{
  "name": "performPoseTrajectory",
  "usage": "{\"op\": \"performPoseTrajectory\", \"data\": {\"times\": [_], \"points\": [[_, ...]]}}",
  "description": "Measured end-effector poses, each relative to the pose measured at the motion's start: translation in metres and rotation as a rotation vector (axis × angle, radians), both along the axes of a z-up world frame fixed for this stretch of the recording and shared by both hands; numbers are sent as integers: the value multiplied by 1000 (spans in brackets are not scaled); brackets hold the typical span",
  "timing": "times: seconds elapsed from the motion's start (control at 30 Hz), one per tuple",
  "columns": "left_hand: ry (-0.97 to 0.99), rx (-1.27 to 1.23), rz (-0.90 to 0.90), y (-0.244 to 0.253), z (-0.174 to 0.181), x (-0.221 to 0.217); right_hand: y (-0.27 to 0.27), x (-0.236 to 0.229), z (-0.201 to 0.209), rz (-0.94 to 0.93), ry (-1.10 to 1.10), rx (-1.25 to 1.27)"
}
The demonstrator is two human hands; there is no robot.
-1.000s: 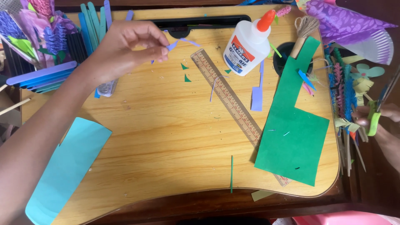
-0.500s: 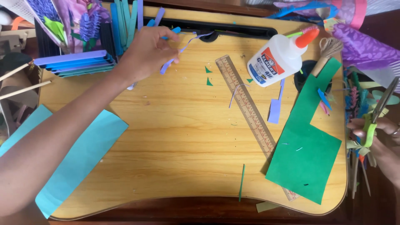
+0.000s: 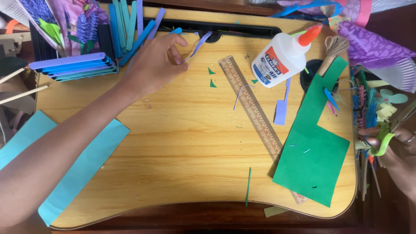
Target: The person is making paper crafts by applying glue to strips, folding them, and cutting fringe patterns into paper using scissors.
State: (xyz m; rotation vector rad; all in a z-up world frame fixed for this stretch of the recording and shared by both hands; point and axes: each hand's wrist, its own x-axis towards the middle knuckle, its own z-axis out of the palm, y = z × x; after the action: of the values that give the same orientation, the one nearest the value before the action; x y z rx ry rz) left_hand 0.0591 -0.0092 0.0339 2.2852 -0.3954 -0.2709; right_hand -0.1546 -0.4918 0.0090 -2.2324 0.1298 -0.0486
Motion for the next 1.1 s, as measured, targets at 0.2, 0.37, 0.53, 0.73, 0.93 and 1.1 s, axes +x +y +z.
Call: {"op": "performPoseTrajectory", "data": {"times": [0.2, 0.37, 0.53, 0.73, 0.93, 1.1], "points": [[-56, 116, 0, 17, -7, -18, -7, -6, -5, -14, -2, -67], [-418, 63, -84, 28, -34, -26, -17, -6, -21, 13, -7, 15], [-526, 47, -119, 28, -30, -33, -7, -9, -18, 20, -26, 40], [-1224, 855, -166, 39, -25, -61, -9, -7, -18, 40, -56, -4], [-1044, 791, -217, 32, -20, -86, -21, -11, -26, 74, -34, 83], [-1061, 574, -314, 1, -7, -102, 0, -10, -11, 1, 15, 6]]}}
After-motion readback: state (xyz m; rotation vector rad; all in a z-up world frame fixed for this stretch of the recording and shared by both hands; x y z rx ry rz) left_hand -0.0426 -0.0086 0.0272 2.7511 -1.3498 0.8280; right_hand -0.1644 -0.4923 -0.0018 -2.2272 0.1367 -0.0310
